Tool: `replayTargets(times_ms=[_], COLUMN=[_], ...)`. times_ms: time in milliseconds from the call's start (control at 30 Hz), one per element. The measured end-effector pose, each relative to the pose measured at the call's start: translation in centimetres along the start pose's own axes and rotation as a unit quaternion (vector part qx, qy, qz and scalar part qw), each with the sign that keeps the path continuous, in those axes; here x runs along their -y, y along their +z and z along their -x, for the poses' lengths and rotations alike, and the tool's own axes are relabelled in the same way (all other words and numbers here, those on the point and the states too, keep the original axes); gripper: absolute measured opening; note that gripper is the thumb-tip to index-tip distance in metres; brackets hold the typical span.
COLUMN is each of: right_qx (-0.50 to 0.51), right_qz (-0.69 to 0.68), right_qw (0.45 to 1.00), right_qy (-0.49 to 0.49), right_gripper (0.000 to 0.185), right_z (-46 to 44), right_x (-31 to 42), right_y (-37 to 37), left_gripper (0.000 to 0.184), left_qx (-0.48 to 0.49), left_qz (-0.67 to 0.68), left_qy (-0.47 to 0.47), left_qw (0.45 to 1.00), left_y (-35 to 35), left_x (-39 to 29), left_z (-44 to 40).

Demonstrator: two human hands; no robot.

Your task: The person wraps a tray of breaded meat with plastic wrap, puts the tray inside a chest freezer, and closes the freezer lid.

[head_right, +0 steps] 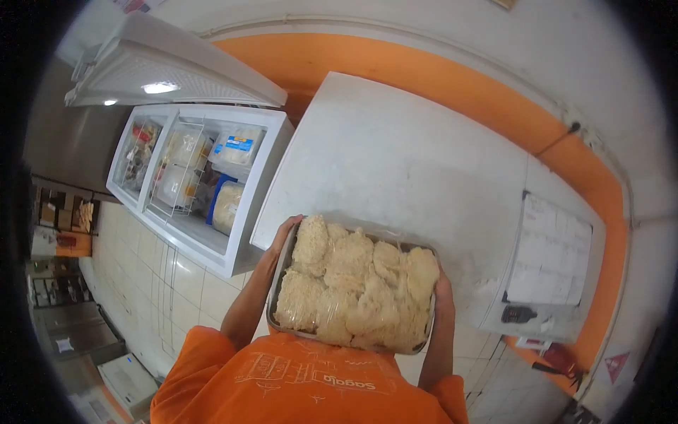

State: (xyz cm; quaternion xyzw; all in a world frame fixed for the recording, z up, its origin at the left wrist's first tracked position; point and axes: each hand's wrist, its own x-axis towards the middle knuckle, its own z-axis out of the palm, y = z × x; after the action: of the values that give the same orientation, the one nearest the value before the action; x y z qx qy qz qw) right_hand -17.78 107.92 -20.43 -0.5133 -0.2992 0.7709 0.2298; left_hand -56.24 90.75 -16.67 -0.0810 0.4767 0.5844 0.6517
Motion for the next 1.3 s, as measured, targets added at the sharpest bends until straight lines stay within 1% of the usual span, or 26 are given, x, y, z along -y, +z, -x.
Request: replayTargets(times_ms=[67,100,133,167,200,267,300,367,400,500,600,633,700,767,933,1033,1067,1100,1167,1200,1300], right_qx=[0.044,0.041,0.010,-0.023,-0.026,0.016,0.017,0.057,0.055,0.061,0.056,0.044,0.031,0.017,0.017,0.035,0.047,0.050,0.056,0.056,0.050], right_qz=[-0.006,-0.013,0.025,0.063,0.057,0.020,0.018,-0.003,-0.007,-0.008,-0.009,-0.011,-0.013,-0.025,-0.050,-0.081,-0.097,-0.098,-0.041,-0.042,-0.002], right_qw=[0.999,0.999,0.998,0.994,0.994,0.995,0.994,0.996,0.996,0.995,0.993,0.996,0.997,0.999,0.999,0.996,0.993,0.992,0.989,0.987,0.973], right_qy=[0.026,0.022,0.055,0.091,0.094,0.100,0.104,0.075,0.076,0.085,0.100,0.083,0.063,0.044,-0.005,-0.033,-0.046,-0.058,-0.132,-0.146,-0.223], right_gripper=[0.048,0.048,0.051,0.053,0.053,0.057,0.057,0.057,0.057,0.057,0.056,0.055,0.053,0.052,0.051,0.051,0.050,0.050,0.051,0.051,0.051], right_z=[-0.9,-0.5,-0.1,0.8,1.5,2.0,2.4,4.1,4.5,5.4,6.2,7.2,8.1,8.0,8.0,7.9,7.6,5.9,2.0,0.1,-4.6], right_x=[-2.4,-2.7,-2.6,-2.7,-3.2,-3.8,-3.8,-3.9,-3.9,-4.2,-4.1,-3.4,-3.1,-3.1,-2.9,-0.2,1.2,2.2,3.4,4.0,6.9], right_y=[-2.3,-2.6,-2.3,-2.1,-2.2,-2.2,-2.1,-1.8,-1.7,-1.8,-1.5,-0.8,-0.5,-0.8,-1.6,-0.5,-0.1,-0.3,-1.4,-1.7,-1.8], left_gripper=[0.043,0.044,0.044,0.044,0.045,0.044,0.044,0.045,0.045,0.048,0.051,0.051,0.052,0.053,0.053,0.052,0.052,0.051,0.051,0.051,0.051], left_qx=[-0.003,0.008,0.011,0.013,0.013,0.019,0.025,0.010,0.001,0.005,0.000,0.001,0.044,0.046,0.080,0.118,0.124,0.132,0.164,0.185,0.240], left_qz=[0.020,-0.017,-0.025,-0.038,-0.049,-0.048,-0.042,-0.029,-0.013,-0.027,-0.052,-0.050,0.019,0.022,0.047,0.054,0.040,0.025,0.024,0.025,0.016], left_qy=[0.005,0.041,0.039,0.078,0.115,0.126,0.140,0.117,0.101,0.075,0.082,0.082,0.084,0.092,0.115,0.119,0.140,0.163,0.179,0.190,0.209], left_qw=[1.000,0.999,0.999,0.996,0.992,0.991,0.989,0.993,0.995,0.997,0.995,0.995,0.995,0.994,0.989,0.984,0.982,0.978,0.970,0.964,0.948], left_y=[-0.5,-2.0,-2.1,-2.2,-2.4,-3.1,-3.5,-4.2,-4.1,-4.0,-4.0,-3.7,-3.1,-3.3,-0.2,2.2,2.6,3.0,3.4,3.9,7.5], left_x=[0.8,1.7,1.9,2.3,3.0,3.6,4.0,4.8,4.9,5.0,5.6,5.9,6.6,6.6,4.7,2.7,2.0,1.2,-0.8,-1.8,-4.8], left_z=[0.4,-0.2,-0.2,0.2,0.9,1.2,1.2,1.7,1.9,3.1,4.0,4.6,5.5,5.5,6.7,6.2,5.1,3.5,-0.6,-2.1,-4.5])
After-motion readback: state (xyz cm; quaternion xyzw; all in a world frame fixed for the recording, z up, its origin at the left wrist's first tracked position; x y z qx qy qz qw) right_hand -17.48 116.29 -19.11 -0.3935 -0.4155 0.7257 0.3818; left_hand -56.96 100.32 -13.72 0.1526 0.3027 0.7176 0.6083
